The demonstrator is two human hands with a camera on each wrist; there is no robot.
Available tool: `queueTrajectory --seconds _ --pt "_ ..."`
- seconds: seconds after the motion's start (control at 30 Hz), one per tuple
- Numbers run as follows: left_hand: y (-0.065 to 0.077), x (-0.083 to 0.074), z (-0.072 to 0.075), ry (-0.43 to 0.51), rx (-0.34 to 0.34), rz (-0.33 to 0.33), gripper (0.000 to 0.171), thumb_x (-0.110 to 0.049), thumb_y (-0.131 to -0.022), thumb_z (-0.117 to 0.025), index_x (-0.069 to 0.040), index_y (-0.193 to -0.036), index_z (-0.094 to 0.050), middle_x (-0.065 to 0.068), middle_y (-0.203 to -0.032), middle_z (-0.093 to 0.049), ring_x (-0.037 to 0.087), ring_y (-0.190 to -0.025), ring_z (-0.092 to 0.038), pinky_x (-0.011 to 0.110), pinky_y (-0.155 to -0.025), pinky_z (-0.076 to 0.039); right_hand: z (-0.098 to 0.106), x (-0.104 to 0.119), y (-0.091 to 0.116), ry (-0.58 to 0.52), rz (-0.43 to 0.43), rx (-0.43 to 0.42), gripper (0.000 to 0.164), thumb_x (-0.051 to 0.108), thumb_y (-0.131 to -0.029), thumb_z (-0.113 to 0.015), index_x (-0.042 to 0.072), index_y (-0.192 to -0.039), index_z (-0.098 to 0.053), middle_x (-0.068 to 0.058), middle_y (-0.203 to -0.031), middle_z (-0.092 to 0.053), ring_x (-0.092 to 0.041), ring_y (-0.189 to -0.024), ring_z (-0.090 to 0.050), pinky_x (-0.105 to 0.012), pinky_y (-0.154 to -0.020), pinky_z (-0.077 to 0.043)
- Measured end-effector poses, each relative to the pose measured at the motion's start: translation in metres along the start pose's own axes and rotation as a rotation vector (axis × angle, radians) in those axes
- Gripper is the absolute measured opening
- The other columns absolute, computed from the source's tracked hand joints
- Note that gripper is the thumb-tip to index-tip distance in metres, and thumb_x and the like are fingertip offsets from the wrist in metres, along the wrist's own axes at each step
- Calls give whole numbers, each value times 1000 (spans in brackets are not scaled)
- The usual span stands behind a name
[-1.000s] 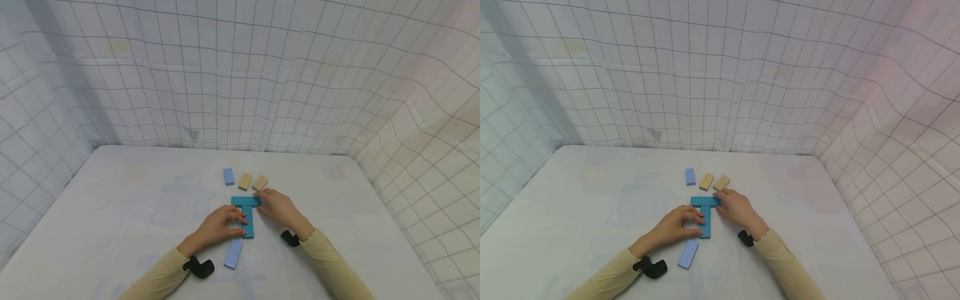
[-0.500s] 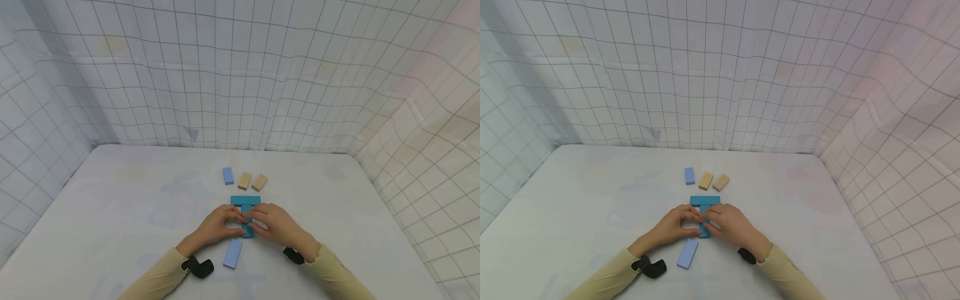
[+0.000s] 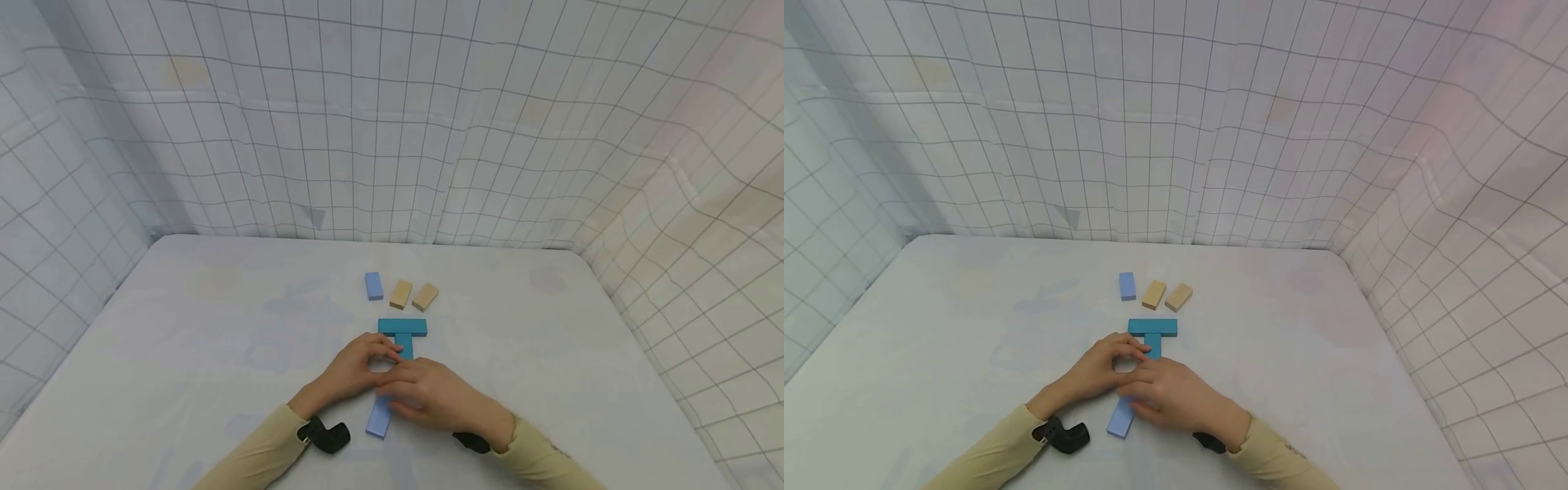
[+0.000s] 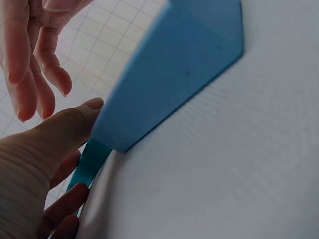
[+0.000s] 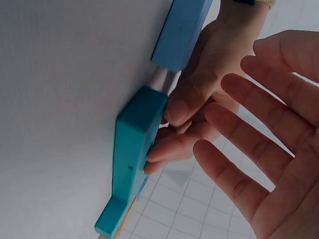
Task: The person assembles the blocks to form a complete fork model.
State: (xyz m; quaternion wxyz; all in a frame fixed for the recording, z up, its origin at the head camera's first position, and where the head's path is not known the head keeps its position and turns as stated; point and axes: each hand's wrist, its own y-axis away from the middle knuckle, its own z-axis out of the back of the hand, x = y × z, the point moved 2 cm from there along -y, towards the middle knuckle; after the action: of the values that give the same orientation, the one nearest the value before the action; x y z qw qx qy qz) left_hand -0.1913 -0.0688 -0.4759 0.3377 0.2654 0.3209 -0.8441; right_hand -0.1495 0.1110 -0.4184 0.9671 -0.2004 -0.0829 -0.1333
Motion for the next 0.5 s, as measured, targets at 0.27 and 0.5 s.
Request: queueTrajectory --seconds 0.27,0.5 --pt "0 0 0 -6 -4 -26 22 -18 -80 -78 -19 -101 -74 -4 -114 -64 20 -115 -52 42 -97 -41 -7 7 -2 44 46 20 29 18 -88 -69 11 -116 -66 1 -119 -63 -13 -117 -52 -35 -101 -38" --pt "-1 -1 0 -4 2 -18 22 -20 -80 -78 -18 -102 -74 -3 -113 -64 21 -115 -52 41 -98 -40 -9 12 -4 76 43 66 29 21 -90 -66 13 -118 -66 3 -120 -62 -13 -118 -50 -31 -104 -34"
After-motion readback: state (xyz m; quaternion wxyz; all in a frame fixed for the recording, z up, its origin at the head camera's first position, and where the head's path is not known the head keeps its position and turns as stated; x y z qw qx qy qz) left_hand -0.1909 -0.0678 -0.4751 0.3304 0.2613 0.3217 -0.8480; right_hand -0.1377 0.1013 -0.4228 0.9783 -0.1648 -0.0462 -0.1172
